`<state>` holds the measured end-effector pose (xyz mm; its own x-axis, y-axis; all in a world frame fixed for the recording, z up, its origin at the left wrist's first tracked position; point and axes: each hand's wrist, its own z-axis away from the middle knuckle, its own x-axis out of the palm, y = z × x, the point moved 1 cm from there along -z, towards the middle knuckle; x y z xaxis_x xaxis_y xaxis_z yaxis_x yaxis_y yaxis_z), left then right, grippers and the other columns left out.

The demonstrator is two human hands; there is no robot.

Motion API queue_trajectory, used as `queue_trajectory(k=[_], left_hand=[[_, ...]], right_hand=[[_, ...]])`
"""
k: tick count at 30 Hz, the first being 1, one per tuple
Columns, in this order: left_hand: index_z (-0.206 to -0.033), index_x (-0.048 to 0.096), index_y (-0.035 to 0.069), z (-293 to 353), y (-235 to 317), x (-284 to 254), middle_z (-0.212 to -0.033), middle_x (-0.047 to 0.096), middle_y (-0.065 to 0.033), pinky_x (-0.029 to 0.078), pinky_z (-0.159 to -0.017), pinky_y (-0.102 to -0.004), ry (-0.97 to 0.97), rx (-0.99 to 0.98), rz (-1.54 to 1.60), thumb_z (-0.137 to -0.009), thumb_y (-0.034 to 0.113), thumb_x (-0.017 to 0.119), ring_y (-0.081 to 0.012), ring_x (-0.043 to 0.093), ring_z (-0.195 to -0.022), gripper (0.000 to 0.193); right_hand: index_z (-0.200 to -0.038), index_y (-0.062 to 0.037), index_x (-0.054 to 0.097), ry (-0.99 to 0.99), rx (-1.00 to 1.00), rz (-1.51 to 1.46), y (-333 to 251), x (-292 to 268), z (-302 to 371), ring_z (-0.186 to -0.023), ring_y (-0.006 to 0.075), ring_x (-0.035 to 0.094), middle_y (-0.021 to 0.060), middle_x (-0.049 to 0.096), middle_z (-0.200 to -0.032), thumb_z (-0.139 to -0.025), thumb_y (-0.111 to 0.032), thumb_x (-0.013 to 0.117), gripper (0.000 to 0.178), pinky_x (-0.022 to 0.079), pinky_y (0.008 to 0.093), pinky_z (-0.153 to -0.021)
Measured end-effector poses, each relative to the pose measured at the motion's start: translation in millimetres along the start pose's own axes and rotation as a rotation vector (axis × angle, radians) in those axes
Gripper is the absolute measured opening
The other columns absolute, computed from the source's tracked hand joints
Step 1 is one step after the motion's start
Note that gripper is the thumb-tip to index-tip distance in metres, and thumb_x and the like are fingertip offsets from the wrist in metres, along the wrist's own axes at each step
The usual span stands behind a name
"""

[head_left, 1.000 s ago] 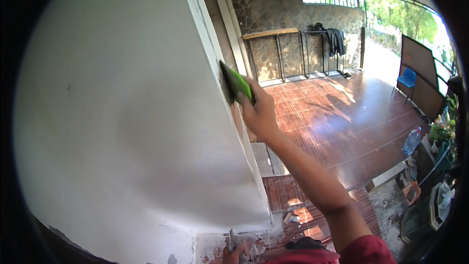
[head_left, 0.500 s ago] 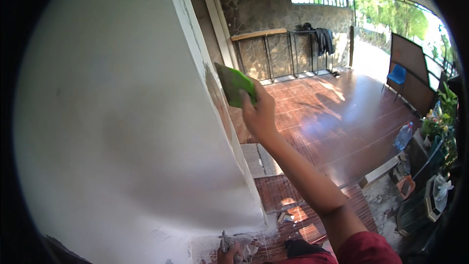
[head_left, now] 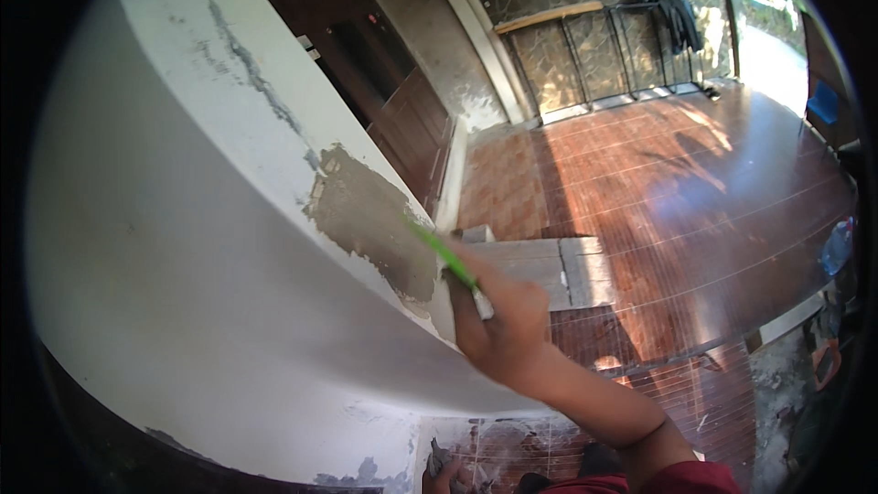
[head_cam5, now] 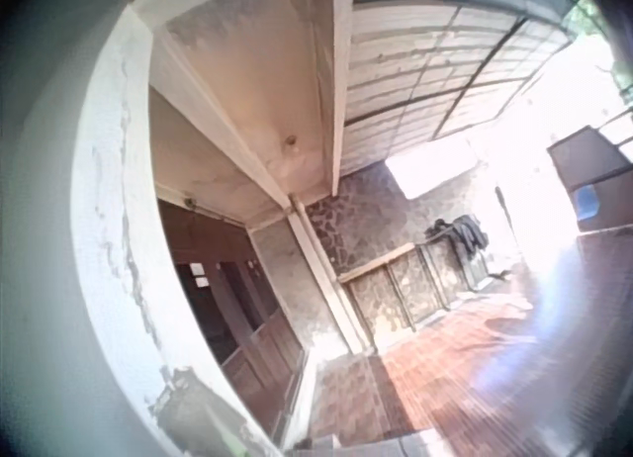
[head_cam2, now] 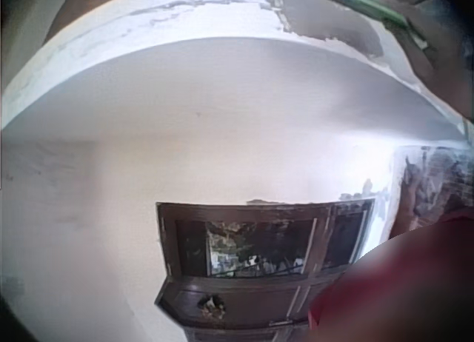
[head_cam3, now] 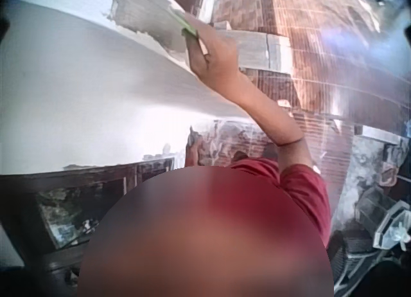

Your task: The person sits on a tiled floor and uses a green plastic trowel to apply and smooth plaster onto a white wall. They repeatedly scoop plaster from a cloth in their left hand and spread it on the wall surface.

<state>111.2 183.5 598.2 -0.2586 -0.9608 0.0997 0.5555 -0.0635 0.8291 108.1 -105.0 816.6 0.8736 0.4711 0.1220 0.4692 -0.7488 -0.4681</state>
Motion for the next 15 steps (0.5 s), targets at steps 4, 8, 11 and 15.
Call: queue_trajectory(k=[4,8,11,15], left_hand=[[-0.097,0.052,0.021,-4,6,16,-0.061,0.048,-0.0002,0.029,-0.028,-0.0258,-0.022,0.039,0.009,-0.091,0.027,0.066,-0.0102,0.041,-0.038,0.016],[-0.093,0.052,0.019,0,6,25,-0.059,0.049,-0.0019,0.027,-0.027,-0.0265,0.004,-0.013,0.058,-0.091,0.027,0.066,-0.0114,0.039,-0.034,0.017],[-0.085,0.052,0.015,-1,4,27,-0.055,0.051,-0.0028,0.024,-0.026,-0.0264,-0.036,-0.005,0.086,-0.093,0.027,0.064,-0.0111,0.035,-0.030,0.019],[-0.082,0.052,0.015,-11,1,23,-0.054,0.050,-0.0027,0.024,-0.026,-0.0261,-0.034,0.001,0.063,-0.094,0.028,0.062,-0.0105,0.034,-0.030,0.020]], right_hand=[[-0.125,-0.0039,0.062,0.097,-0.003,-0.159,49,17,-32,-0.090,0.0314,0.072,0.0204,0.070,-0.106,-0.085,0.007,0.062,0.042,0.057,0.0320,-0.070],[-0.130,-0.0055,0.058,-0.043,-0.031,-0.140,51,53,-33,-0.096,0.0313,0.071,0.0202,0.068,-0.110,-0.082,0.006,0.058,0.050,0.058,0.0352,-0.076],[-0.132,-0.0057,0.057,-0.105,-0.142,-0.052,19,66,-13,-0.109,0.0317,0.066,0.0228,0.063,-0.124,-0.082,0.002,0.057,0.051,0.058,0.0367,-0.083],[-0.135,0.0017,0.052,-0.182,-0.285,-0.086,-10,47,14,-0.118,0.0363,0.060,0.0247,0.057,-0.128,-0.091,-0.019,0.058,0.049,0.052,0.0434,-0.096]])
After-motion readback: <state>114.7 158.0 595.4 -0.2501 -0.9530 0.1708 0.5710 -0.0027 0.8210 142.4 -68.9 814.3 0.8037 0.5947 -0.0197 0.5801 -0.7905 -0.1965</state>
